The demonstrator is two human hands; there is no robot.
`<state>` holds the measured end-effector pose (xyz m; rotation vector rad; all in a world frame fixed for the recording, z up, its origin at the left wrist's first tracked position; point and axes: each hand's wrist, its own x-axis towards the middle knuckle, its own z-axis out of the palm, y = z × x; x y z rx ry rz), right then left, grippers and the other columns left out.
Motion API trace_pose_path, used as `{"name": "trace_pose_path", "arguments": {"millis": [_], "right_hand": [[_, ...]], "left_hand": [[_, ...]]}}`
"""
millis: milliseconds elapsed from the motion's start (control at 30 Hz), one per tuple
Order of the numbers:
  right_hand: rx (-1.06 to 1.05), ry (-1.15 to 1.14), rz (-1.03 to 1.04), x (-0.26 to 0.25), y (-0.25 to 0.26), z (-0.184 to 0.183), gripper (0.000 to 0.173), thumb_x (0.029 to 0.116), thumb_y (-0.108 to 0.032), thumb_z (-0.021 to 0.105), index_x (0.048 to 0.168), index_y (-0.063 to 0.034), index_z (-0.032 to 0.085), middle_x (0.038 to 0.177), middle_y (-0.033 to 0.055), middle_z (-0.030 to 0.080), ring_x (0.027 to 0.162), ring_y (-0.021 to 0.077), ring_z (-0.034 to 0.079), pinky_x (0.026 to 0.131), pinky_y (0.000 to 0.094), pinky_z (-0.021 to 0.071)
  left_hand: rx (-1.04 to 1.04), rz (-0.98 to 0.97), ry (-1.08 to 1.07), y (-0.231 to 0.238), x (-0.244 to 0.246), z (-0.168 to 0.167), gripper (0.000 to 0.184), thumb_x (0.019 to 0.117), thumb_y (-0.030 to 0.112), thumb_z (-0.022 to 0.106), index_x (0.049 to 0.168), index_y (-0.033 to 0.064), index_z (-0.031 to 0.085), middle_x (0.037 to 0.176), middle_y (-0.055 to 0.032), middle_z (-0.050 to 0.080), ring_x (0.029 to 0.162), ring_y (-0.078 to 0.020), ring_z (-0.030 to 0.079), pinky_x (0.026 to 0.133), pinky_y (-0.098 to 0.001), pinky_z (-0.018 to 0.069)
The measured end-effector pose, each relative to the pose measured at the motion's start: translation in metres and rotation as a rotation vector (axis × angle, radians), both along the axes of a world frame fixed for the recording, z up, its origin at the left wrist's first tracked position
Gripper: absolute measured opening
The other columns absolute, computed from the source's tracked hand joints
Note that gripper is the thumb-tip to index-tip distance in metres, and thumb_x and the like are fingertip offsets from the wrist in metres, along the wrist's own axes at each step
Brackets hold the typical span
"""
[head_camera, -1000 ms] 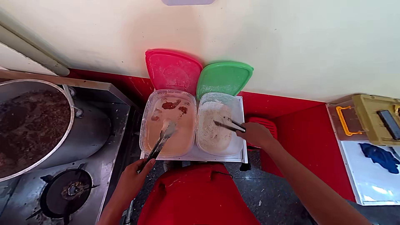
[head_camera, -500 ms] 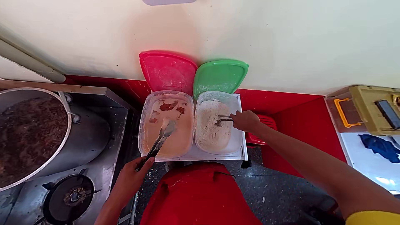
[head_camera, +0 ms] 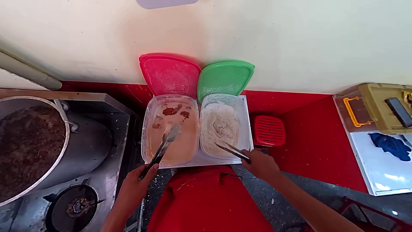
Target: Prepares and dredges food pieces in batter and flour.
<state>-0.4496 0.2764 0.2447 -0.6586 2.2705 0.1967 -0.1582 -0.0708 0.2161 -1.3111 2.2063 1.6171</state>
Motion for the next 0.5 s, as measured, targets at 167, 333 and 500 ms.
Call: {"name": "trace_pose_path", "arguments": {"millis": [167, 333, 500], "right_hand": [[-0.010, -0.055, -0.058, -0.010, -0.062, -0.042, 0.038, 0.1035, -0.040, 0.048, 0.117, -0.0123, 0.070, 0.114, 0.0170, 0.071, 0.108, 0.0383, 0.068, 0.085, 0.0629, 0.0539], [-0.002, -0.035, -0.079, 0.011, -0.069, -0.032, 0.043, 0.1048, -0.040, 0.043, 0.130, -0.0118, 0.064, 0.121, 0.0200, 0.068, 0.111, 0.0404, 0.067, 0.088, 0.0619, 0.0540], [-0.069, 0.061, -0.174, -0.039, -0.066, -0.015, 0.041, 0.1046, -0.044, 0.049, 0.115, -0.0097, 0.069, 0.108, 0.0194, 0.071, 0.102, 0.0407, 0.069, 0.081, 0.0636, 0.0542]], "left_hand": [[-0.010, -0.032, -0.023, -0.005, -0.006, 0.007, 0.050, 0.0939, 0.063, 0.061, 0.101, 0.0151, 0.073, 0.069, -0.0004, 0.061, 0.048, -0.0135, 0.050, 0.042, -0.0301, 0.0420], [-0.016, -0.015, -0.002, -0.002, -0.002, 0.012, 0.049, 0.0946, 0.061, 0.061, 0.104, 0.0151, 0.074, 0.070, 0.0000, 0.061, 0.049, -0.0133, 0.050, 0.042, -0.0296, 0.0410], [-0.026, 0.015, 0.011, 0.001, 0.005, 0.013, 0.049, 0.0945, 0.061, 0.061, 0.105, 0.0149, 0.074, 0.073, 0.0002, 0.063, 0.050, -0.0126, 0.052, 0.043, -0.0296, 0.0422]]}}
